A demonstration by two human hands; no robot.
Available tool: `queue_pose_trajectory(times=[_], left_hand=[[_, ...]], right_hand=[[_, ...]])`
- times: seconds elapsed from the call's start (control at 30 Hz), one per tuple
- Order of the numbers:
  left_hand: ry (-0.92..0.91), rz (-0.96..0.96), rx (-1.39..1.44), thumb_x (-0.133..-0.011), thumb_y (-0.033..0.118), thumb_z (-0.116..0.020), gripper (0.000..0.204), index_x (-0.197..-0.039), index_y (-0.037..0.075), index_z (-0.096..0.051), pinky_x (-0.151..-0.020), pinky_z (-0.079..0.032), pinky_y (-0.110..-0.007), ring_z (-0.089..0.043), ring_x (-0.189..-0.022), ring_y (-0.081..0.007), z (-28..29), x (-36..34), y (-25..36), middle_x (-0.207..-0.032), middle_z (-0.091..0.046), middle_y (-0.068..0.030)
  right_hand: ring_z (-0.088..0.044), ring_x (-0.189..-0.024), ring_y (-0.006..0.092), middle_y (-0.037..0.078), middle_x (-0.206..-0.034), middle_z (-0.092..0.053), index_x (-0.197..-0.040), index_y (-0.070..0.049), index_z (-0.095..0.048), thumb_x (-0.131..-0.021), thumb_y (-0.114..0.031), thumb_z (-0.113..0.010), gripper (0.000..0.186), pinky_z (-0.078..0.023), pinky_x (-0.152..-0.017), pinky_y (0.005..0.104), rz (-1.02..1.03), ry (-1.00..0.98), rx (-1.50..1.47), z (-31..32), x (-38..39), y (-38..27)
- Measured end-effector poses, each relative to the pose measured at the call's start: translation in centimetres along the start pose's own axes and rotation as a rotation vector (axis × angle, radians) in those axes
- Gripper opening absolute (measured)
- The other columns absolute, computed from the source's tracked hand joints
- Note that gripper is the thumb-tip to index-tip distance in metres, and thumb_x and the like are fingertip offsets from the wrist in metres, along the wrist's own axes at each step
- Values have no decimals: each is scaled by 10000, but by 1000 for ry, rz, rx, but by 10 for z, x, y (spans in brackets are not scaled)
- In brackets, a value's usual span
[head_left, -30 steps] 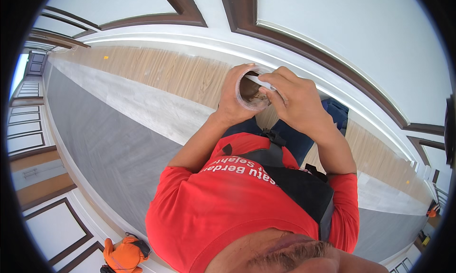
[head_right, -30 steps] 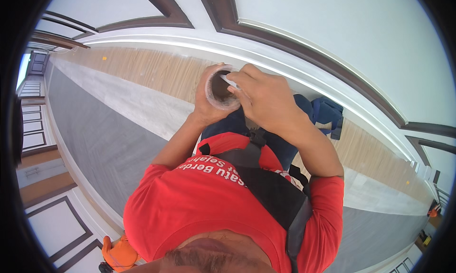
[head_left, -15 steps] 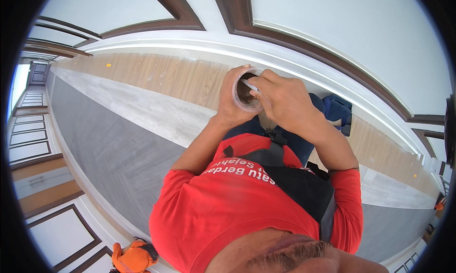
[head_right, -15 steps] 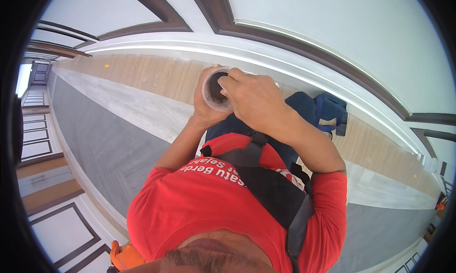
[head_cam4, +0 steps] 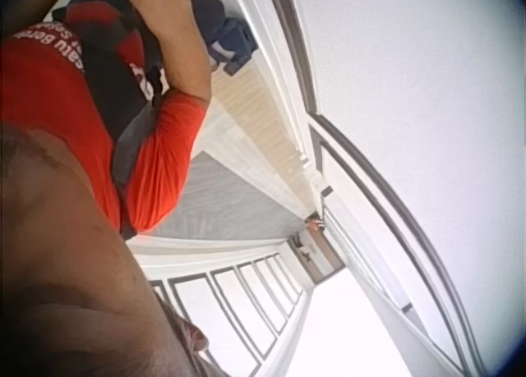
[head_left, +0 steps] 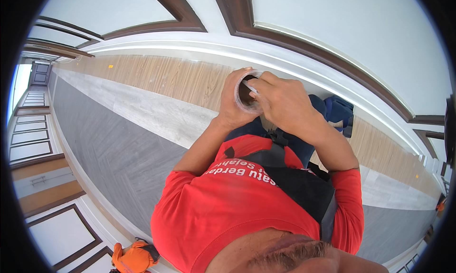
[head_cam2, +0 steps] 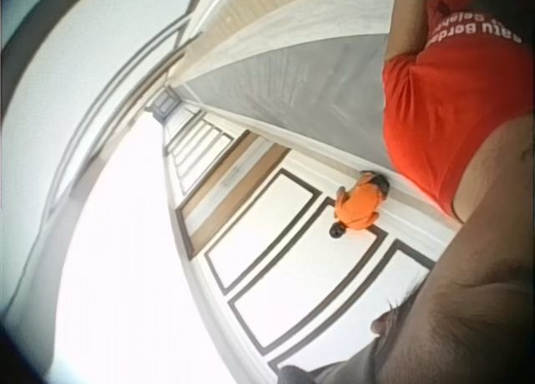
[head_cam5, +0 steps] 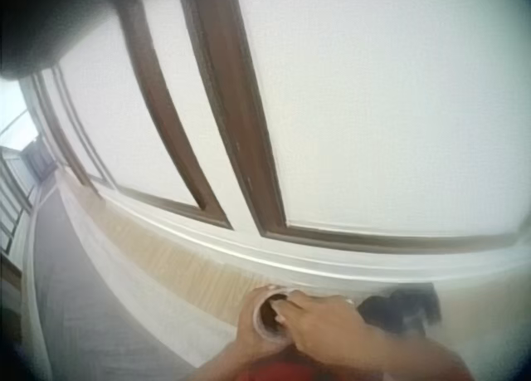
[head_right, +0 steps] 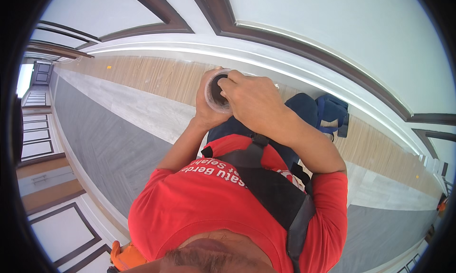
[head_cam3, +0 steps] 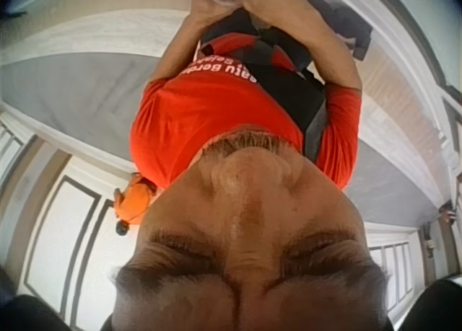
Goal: The person uses pliers to cut a small piece of material, then retrieves a container of dark paste and a spatula. They mix the paste and apply it to the ceiling trim using the spatula.
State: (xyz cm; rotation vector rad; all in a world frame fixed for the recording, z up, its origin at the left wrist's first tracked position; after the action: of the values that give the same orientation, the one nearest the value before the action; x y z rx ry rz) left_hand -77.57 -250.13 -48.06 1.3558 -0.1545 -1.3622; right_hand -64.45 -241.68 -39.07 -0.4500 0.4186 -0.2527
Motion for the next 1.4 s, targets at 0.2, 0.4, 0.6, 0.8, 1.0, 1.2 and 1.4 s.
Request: queue_pose_trajectory(times=[0.2, 0.4, 0.6, 0.8, 1.0, 1.2, 1.4], left_hand=[[5, -57, -22, -642, 134, -899, 814, -1335, -4, -496, -963, -488, -426, -597, -1106, -355, 0, -2, 0, -1243, -578, -198], [-1, 83, 9, -642, 102, -912, 906, -1405, -10, -437, -1046, -452, -394, -583, -1171, -264, 7, 1, -6, -1273, -576, -146], [31, 189, 45, -648, 88, -909, 934, -1435, -3, -415, -1036, -460, -367, -570, -1195, -235, 6, -6, -4, -1278, -574, -129], [77, 215, 37, -653, 96, -914, 942, -1442, 11, -407, -1029, -463, -362, -568, -1192, -224, 7, -5, -10, -1264, -578, -124], [99, 280, 77, -657, 88, -911, 936, -1441, 17, -404, -1031, -462, -363, -567, -1187, -226, 14, -16, -12, -1241, -570, -110], [127, 292, 48, -668, 67, -904, 924, -1441, 16, -400, -1000, -490, -356, -575, -1168, -219, 32, -38, -16, -1245, -558, -112], [176, 313, 111, -677, 51, -893, 908, -1438, 11, -400, -977, -504, -356, -586, -1140, -212, 45, -51, -15, -1242, -565, -116]], right_hand=[[-684, -784, 321, 124, -955, -659, -1040, -41, -670, -908, -157, -648, 177, -545, -658, 428, -23, -51, -17, 2, -1, 2], [-636, -707, 235, 103, -913, -669, -1082, -60, -718, -896, -149, -708, 206, -502, -634, 342, -230, 78, -345, 27, 4, 20], [-536, -718, 86, 5, -812, -638, -1089, 1, -720, -915, -132, -740, 220, -458, -656, 239, -411, 235, -683, 20, 12, 59], [-440, -639, 29, -22, -808, -629, -1120, -4, -711, -922, -174, -748, 264, -326, -562, 198, -596, 189, -1003, 12, 11, 76], [-462, -715, 38, -39, -838, -601, -1124, 11, -696, -931, -121, -733, 236, -377, -623, 210, -426, 225, -826, 7, 5, 69], [-526, -800, 46, -4, -913, -647, -1131, 17, -692, -932, -94, -720, 230, -427, -704, 215, -253, 358, -865, -1, -14, 71], [-524, -755, 43, -8, -859, -649, -1142, 18, -694, -920, -162, -750, 291, -418, -655, 208, -415, 510, -952, 1, -47, 85]])
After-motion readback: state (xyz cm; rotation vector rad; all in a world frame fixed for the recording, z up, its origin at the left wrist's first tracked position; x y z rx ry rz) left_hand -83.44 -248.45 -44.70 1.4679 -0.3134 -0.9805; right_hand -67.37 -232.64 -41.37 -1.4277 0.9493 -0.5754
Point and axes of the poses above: each hand's wrist, its own x-axis away from the middle knuckle, its own z-axis out of the back of the hand, y = z × x, the point moved 3 cm from there along -x, towards the middle knuckle
